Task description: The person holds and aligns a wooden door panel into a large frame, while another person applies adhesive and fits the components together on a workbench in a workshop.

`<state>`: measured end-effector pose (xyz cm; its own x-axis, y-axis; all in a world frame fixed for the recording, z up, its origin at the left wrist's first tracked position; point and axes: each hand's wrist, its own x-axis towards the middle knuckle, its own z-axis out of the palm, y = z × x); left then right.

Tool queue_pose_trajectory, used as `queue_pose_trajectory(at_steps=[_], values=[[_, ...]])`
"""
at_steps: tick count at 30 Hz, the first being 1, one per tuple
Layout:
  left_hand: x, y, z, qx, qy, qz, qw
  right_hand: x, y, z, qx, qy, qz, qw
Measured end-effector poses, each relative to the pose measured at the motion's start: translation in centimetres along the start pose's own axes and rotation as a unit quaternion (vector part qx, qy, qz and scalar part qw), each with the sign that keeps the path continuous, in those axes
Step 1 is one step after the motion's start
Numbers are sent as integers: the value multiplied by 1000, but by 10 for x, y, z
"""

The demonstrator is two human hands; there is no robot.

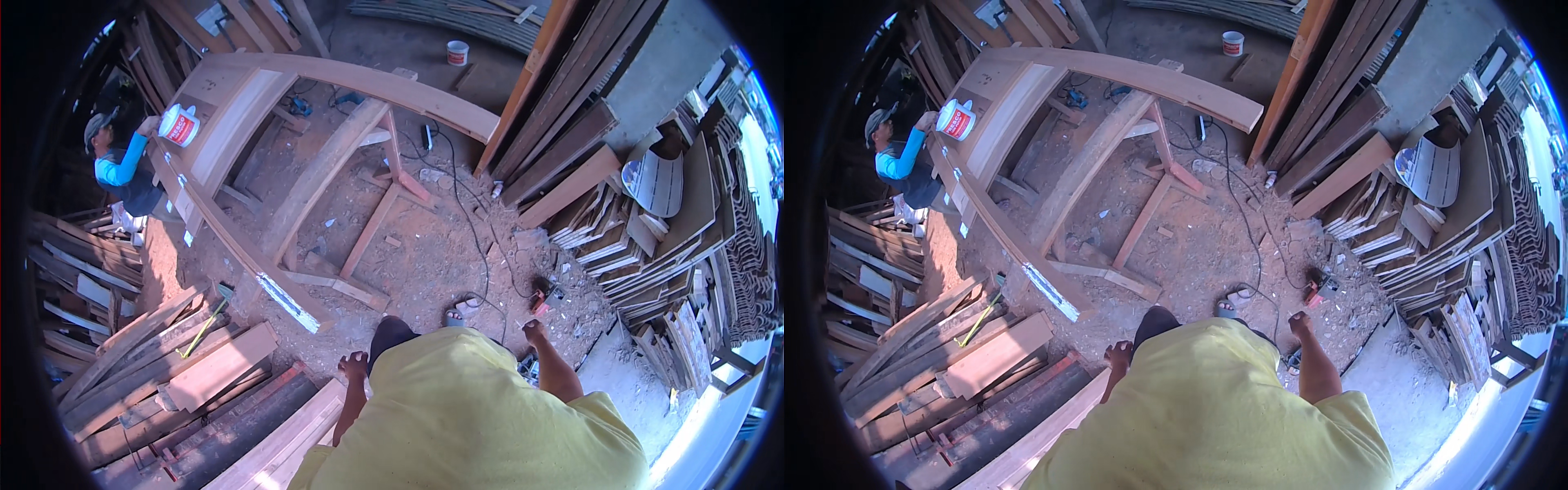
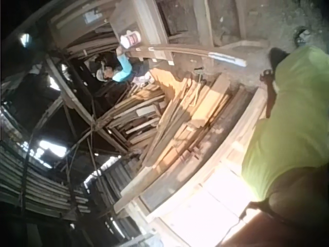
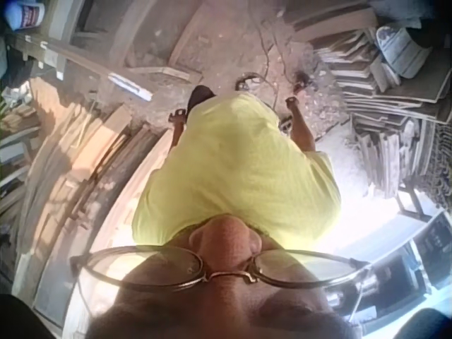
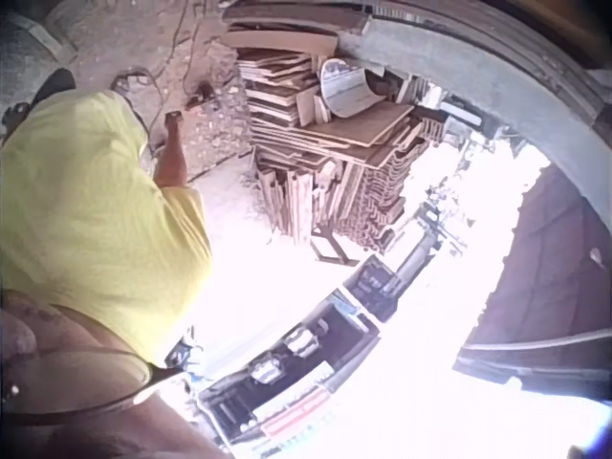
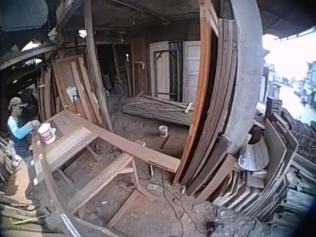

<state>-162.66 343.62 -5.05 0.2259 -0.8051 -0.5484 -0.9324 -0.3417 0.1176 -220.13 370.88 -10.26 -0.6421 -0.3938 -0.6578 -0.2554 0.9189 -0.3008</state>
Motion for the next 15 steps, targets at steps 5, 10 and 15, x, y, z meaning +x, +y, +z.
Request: queue_pose_trajectory(at_steps=[5, 10, 15], values=[[-5, 23, 24, -19, -144, 68, 987, 52, 6, -16, -65, -15, -5, 998], [-12, 54, 28, -101, -234, 68, 965, 54, -106, -20, 2, -43, -56, 998], [21, 113, 39, -46, -224, 134, 964, 72, -226, -63, 122, -9, -262, 957]])
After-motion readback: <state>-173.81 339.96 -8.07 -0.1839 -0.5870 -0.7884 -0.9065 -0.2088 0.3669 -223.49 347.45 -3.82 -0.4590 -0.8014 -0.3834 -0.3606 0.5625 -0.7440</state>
